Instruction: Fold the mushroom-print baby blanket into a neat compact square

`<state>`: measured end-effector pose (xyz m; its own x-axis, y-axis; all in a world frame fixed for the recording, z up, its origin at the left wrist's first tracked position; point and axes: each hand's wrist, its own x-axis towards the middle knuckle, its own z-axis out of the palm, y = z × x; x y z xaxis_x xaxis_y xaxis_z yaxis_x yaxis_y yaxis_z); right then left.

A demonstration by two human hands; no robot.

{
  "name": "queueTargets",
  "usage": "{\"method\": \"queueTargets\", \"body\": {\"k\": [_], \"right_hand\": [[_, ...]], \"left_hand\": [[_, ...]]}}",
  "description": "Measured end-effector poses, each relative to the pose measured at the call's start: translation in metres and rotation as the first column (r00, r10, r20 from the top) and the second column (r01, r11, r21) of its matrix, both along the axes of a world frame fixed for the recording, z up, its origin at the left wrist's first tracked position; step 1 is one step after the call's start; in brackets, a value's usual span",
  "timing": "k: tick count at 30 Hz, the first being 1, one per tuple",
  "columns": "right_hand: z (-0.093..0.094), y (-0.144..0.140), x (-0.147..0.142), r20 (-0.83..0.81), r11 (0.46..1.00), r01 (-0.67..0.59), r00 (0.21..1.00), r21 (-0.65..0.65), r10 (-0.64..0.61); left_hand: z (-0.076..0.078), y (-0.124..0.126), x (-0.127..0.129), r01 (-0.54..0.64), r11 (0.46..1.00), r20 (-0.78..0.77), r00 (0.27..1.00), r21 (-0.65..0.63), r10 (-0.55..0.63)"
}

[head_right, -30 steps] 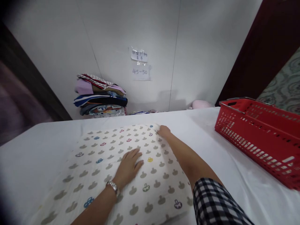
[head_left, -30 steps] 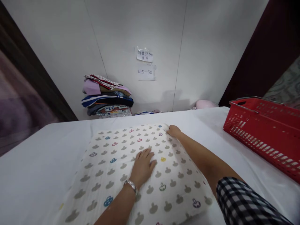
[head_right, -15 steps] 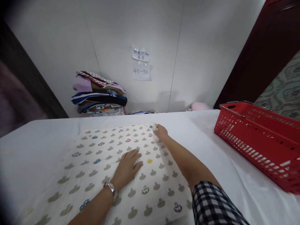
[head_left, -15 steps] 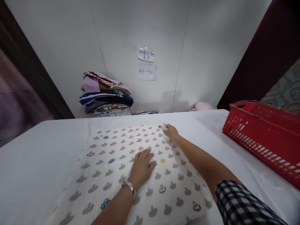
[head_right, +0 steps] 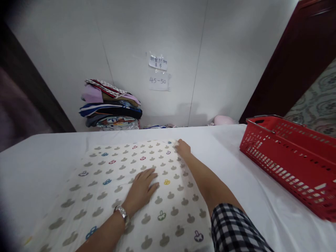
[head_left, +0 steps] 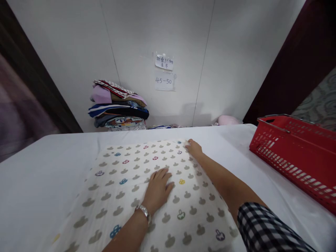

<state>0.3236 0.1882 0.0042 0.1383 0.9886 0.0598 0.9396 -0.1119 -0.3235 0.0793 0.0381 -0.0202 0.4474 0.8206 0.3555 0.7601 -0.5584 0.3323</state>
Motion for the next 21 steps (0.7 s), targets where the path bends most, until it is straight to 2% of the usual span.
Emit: {"method": "queueTargets", "body": {"k": [15, 21], "right_hand": [[-0.009, 0.007, -0.010, -0.036, 0.998, 0.007, 0.999, 0.067, -0.004], [-0.010, 0.006, -0.012, -0.025, 0.993, -0.033, 0.999, 0.112, 0.036]], "left_hand": [[0.003, -0.001, 0.001, -0.012, 1.000, -0.020, 1.000, -0.029, 0.012], [0.005, -0.001, 0.002, -0.021, 0.998, -0.025, 1.000, -0.057, 0.019]]}}
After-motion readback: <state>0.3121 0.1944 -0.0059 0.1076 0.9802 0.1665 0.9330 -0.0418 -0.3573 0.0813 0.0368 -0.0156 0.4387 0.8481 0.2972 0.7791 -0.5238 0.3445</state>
